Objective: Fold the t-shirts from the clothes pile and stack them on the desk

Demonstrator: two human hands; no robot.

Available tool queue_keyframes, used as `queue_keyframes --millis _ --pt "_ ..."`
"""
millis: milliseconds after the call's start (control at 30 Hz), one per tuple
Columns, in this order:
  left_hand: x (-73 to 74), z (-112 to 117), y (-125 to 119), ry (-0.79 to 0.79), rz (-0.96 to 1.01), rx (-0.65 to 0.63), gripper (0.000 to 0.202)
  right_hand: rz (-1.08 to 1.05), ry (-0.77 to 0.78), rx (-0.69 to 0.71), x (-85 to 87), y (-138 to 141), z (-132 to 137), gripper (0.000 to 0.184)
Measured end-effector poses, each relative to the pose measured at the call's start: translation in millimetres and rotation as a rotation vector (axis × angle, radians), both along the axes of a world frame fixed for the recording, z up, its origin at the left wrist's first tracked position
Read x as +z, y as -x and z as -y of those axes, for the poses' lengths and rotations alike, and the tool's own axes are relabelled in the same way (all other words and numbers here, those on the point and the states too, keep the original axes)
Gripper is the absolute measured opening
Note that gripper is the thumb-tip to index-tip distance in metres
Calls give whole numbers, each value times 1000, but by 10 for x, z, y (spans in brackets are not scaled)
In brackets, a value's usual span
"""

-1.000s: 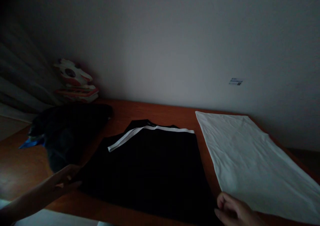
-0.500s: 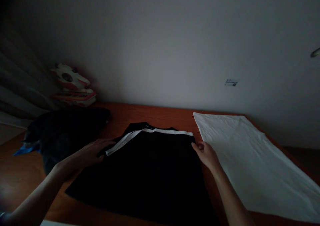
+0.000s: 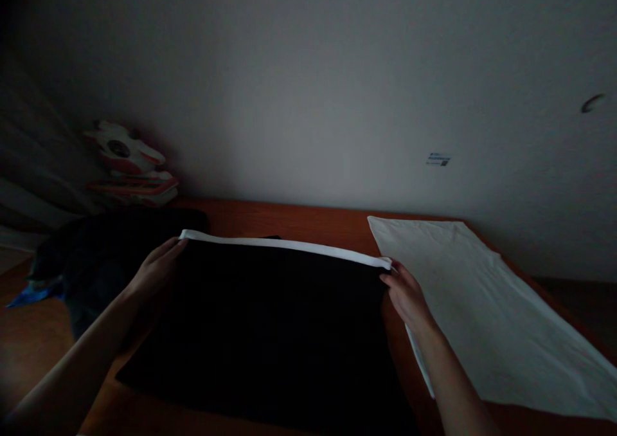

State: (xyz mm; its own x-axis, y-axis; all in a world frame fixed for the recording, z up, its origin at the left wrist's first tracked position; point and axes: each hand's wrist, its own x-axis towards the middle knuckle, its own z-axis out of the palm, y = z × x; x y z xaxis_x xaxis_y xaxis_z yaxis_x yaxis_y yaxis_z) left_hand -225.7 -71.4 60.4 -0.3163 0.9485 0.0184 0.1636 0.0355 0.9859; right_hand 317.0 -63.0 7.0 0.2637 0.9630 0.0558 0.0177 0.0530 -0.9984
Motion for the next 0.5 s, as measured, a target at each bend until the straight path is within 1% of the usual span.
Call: queue_keyframes --millis 67,133,200,233,267,333,433,500 --pt "49 76 39 22 124 -10 45 -6 62 122 93 -167 194 39" --pt "100 131 92 11 202 -41 37 54 144 280 180 -354 349 34" --pt "150 118 136 -11 222 -84 31 104 205 405 258 -482 413 33" --pt "169 75 147 -16 214 -102 31 116 229 431 292 -505 400 32" --pt "180 4 147 -18 200 -109 33 119 242 426 321 -497 353 32" --pt "168 -212 112 -14 150 -112 42 108 222 340 352 -403 172 32" --pt "59 -622 -5 -44 7 -49 56 103 136 100 318 -199 -202 34" --pt "-46 -835 -88 -45 -160 33 61 200 173 -74 256 -113 -388 37"
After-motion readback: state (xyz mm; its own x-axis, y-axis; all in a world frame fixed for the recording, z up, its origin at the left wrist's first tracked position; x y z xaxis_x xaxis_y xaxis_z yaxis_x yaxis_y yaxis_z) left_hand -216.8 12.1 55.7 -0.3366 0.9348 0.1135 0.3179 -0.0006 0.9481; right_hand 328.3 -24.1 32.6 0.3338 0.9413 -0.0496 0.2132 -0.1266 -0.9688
